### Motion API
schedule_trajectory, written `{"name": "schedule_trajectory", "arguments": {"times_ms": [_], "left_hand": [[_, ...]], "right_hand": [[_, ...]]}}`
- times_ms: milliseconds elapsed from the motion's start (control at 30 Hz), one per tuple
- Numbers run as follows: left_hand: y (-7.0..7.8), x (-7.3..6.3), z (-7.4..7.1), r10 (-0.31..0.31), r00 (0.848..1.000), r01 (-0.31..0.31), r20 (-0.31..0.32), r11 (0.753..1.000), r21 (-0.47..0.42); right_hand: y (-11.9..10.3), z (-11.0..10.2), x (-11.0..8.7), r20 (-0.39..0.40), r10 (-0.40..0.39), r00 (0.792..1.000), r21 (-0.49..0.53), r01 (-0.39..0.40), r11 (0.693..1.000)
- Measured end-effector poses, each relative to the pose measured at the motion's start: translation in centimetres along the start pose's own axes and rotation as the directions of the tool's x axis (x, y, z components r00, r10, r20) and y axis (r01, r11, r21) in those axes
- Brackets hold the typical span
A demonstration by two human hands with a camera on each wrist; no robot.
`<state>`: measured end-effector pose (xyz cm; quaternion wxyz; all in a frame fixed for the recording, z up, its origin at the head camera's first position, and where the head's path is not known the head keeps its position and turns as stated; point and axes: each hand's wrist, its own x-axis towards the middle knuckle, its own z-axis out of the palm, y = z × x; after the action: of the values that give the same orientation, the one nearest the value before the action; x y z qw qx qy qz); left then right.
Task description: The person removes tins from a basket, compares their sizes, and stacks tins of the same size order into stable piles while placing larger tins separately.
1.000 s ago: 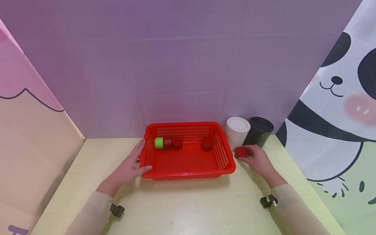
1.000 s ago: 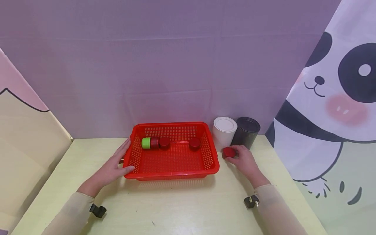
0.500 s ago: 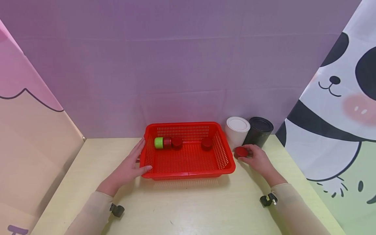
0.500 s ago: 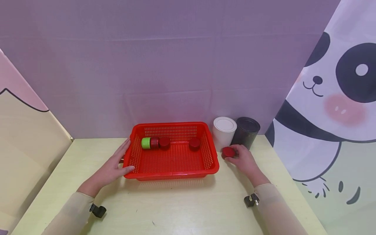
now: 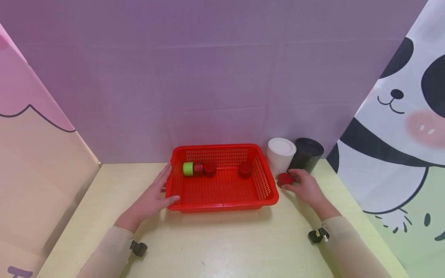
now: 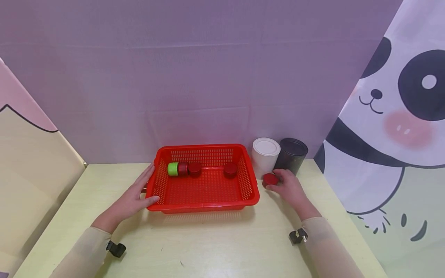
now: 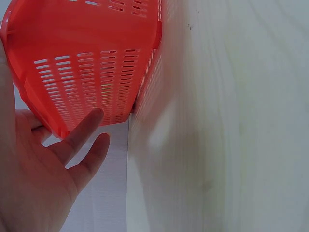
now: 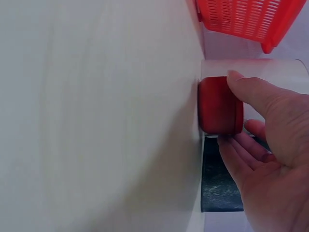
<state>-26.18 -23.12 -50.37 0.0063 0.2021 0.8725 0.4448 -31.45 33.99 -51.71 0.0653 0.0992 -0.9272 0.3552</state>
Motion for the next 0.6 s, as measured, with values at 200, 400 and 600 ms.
{"name": "schedule_trajectory", "arguments": {"times_ms": [200, 400, 600], "left_hand": [[0.0, 0.0, -0.1, 0.002, 1.000, -0.002, 0.000, 1.000, 0.003], [0.1, 0.0, -0.1, 0.005, 1.000, -0.005, 0.000, 1.000, 0.006], [0.1, -0.1, -0.2, -0.006, 1.000, 0.006, 0.005, 1.000, 0.000]], "right_hand": [[-0.3, -0.6, 0.0, -0.017, 0.005, 1.000, 0.027, -0.004, 1.000], [-0.7, -0.9, -0.1, -0.072, -0.019, 0.997, 0.018, 0.021, 1.000], [-1.5, -1.2, -0.1, -0.113, -0.036, 0.993, 0.018, 0.038, 0.999]]}}
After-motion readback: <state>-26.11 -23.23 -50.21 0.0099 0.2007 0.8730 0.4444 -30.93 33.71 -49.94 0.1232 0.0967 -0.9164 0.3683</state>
